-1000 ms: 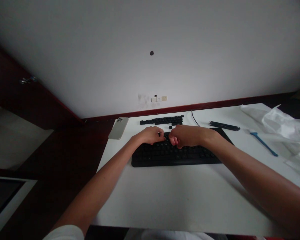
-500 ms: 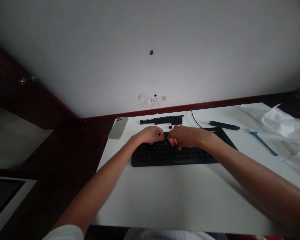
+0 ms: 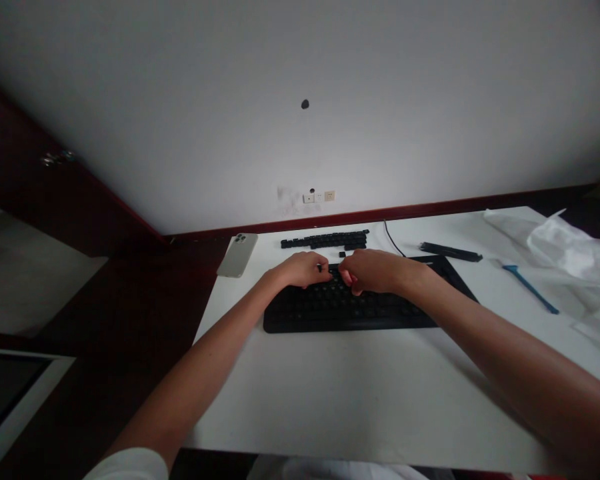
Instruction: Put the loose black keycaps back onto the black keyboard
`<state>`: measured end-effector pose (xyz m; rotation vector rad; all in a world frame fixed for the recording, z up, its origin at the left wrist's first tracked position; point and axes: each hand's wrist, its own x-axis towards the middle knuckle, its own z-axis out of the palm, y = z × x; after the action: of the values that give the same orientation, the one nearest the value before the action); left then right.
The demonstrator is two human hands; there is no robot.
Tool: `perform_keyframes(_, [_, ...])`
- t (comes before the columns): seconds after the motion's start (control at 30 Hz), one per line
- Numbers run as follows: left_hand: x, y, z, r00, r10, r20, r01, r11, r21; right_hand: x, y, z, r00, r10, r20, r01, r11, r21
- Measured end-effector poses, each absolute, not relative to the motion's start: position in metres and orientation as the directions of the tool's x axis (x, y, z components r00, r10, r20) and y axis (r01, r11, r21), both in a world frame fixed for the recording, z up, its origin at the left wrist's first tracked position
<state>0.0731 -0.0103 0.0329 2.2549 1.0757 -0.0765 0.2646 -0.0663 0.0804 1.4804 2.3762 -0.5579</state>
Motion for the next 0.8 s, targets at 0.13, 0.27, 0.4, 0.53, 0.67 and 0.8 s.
perform_keyframes(0.13, [0.074, -0.011, 0.034, 0.673, 0.681, -0.288, 0.714, -0.498, 0.493, 0.255, -0.072, 0.079, -0.399, 0.819, -0.412, 0.910, 0.409, -0.068])
perform_keyframes(0.27, [0.076, -0.010, 0.033, 0.665, 0.689, -0.288, 0.725, -0.504, 0.470, 0.245, -0.076, 0.078, -0.392, 0.841, -0.373, 0.914, 0.404, -0.050])
perform_keyframes(0.4, [0.076, -0.010, 0.032, 0.661, 0.695, -0.285, 0.731, -0.508, 0.457, 0.250, -0.066, 0.075, -0.385, 0.813, -0.436, 0.916, 0.394, -0.073])
perform_keyframes(0.53, [0.075, -0.011, 0.033, 0.665, 0.690, -0.285, 0.723, -0.500, 0.477, 0.263, -0.054, 0.069, -0.391, 0.781, -0.486, 0.919, 0.362, -0.158])
perform_keyframes(0.67, [0.074, -0.010, 0.034, 0.674, 0.681, -0.287, 0.714, -0.500, 0.490, 0.271, -0.052, 0.066, -0.401, 0.782, -0.477, 0.916, 0.345, -0.204])
perform_keyframes(0.8, [0.074, -0.010, 0.034, 0.681, 0.671, -0.294, 0.711, -0.506, 0.489, 0.280, -0.051, 0.070, -0.428, 0.790, -0.439, 0.903, 0.357, -0.237])
